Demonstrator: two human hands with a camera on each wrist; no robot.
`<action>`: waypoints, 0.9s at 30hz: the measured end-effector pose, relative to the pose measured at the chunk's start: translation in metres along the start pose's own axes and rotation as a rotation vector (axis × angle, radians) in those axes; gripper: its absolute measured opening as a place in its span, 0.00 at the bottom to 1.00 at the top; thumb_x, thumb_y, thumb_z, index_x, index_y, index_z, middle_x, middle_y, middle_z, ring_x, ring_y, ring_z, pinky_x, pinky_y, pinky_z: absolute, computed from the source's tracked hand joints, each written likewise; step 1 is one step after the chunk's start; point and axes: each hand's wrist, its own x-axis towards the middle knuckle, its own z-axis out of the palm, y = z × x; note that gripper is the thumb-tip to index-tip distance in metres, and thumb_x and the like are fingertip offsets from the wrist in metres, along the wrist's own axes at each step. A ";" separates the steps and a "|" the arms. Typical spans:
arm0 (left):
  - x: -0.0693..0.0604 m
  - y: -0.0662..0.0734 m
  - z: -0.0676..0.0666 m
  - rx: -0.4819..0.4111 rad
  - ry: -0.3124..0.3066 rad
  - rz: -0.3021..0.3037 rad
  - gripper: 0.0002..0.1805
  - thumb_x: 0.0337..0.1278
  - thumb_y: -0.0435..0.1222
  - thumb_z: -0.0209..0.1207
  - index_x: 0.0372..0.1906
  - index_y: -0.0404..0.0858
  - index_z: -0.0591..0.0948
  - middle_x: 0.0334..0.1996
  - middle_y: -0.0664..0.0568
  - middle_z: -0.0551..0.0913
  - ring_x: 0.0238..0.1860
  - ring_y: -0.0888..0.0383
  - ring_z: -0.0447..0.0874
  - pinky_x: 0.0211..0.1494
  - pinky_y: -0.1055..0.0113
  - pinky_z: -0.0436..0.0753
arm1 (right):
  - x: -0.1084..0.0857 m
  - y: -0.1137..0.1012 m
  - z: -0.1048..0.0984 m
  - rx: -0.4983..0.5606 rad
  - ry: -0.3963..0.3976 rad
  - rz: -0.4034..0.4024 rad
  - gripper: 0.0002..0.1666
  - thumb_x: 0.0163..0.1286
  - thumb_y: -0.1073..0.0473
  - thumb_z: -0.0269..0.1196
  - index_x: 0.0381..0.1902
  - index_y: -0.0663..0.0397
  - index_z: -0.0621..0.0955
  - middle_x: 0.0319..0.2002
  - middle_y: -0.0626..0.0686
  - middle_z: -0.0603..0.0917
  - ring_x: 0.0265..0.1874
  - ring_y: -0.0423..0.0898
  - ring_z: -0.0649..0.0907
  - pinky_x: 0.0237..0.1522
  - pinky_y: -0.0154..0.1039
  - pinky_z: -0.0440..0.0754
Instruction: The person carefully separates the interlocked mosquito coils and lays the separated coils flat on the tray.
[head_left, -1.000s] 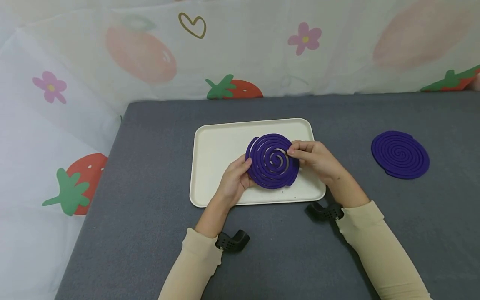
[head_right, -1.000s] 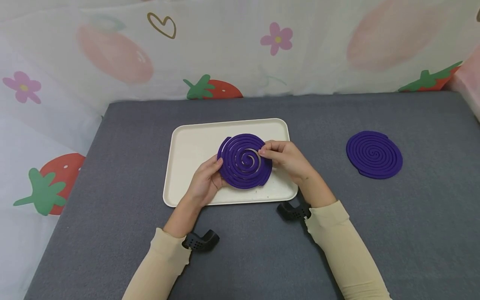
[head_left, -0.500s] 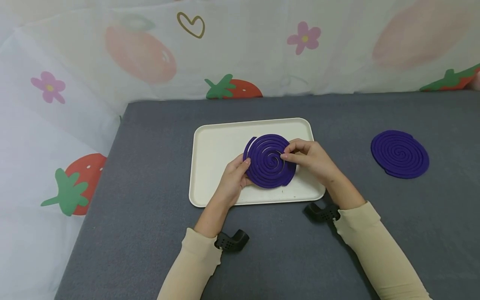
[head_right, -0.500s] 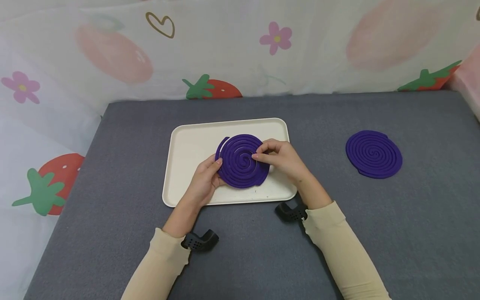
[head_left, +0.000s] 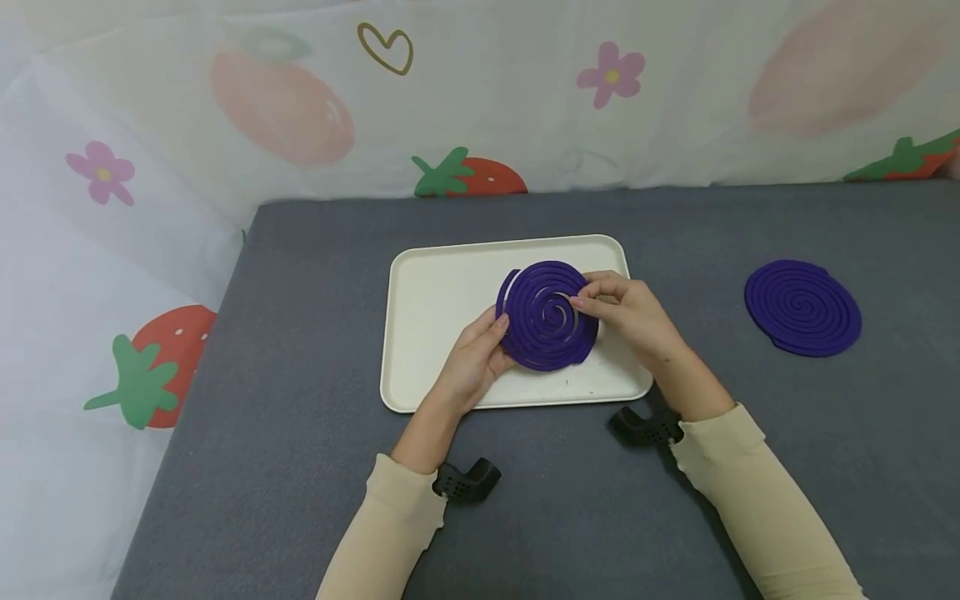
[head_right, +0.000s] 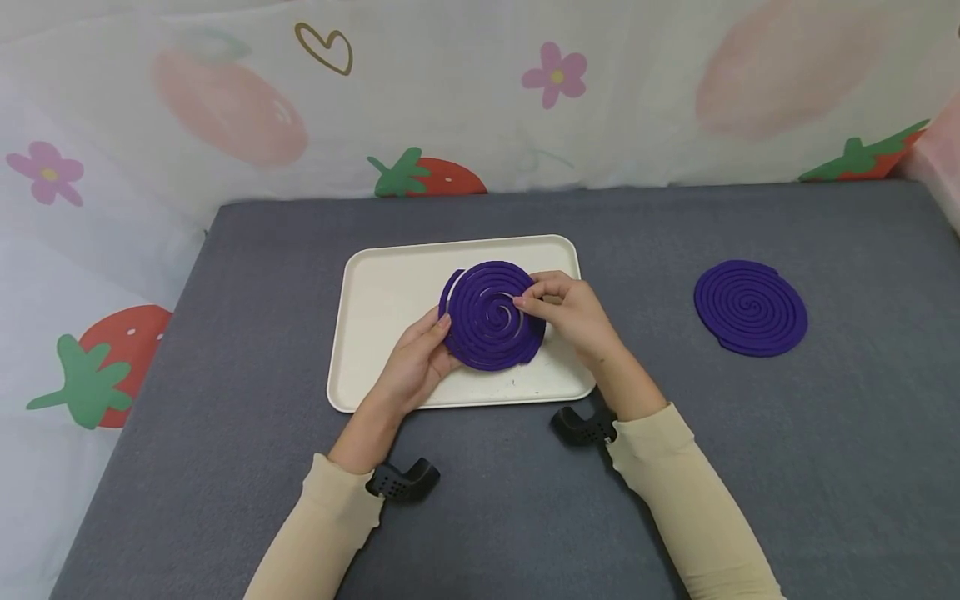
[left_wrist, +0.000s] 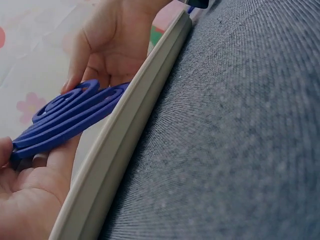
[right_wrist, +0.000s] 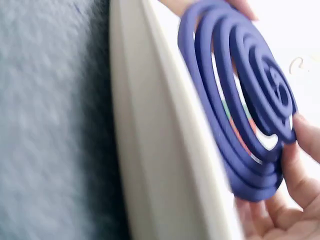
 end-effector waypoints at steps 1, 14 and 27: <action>0.000 0.000 0.000 -0.005 0.007 0.001 0.24 0.74 0.33 0.33 0.69 0.24 0.54 0.62 0.25 0.62 0.52 0.58 0.76 0.58 0.54 0.74 | 0.000 0.000 0.000 0.007 0.005 0.000 0.05 0.62 0.68 0.63 0.27 0.61 0.79 0.53 0.59 0.73 0.57 0.49 0.69 0.62 0.39 0.61; -0.001 0.005 0.000 -0.166 0.017 -0.020 0.25 0.74 0.32 0.31 0.69 0.23 0.52 0.47 0.51 0.78 0.48 0.60 0.80 0.47 0.63 0.80 | -0.001 0.001 -0.003 0.140 -0.097 -0.005 0.12 0.66 0.71 0.57 0.25 0.52 0.79 0.52 0.56 0.72 0.58 0.51 0.67 0.65 0.46 0.57; 0.001 0.002 0.000 0.030 0.145 0.072 0.17 0.66 0.27 0.45 0.55 0.19 0.68 0.34 0.54 0.83 0.34 0.61 0.84 0.34 0.68 0.83 | -0.002 0.002 0.001 0.068 -0.061 -0.027 0.03 0.63 0.68 0.62 0.30 0.63 0.80 0.35 0.43 0.78 0.42 0.42 0.74 0.45 0.30 0.69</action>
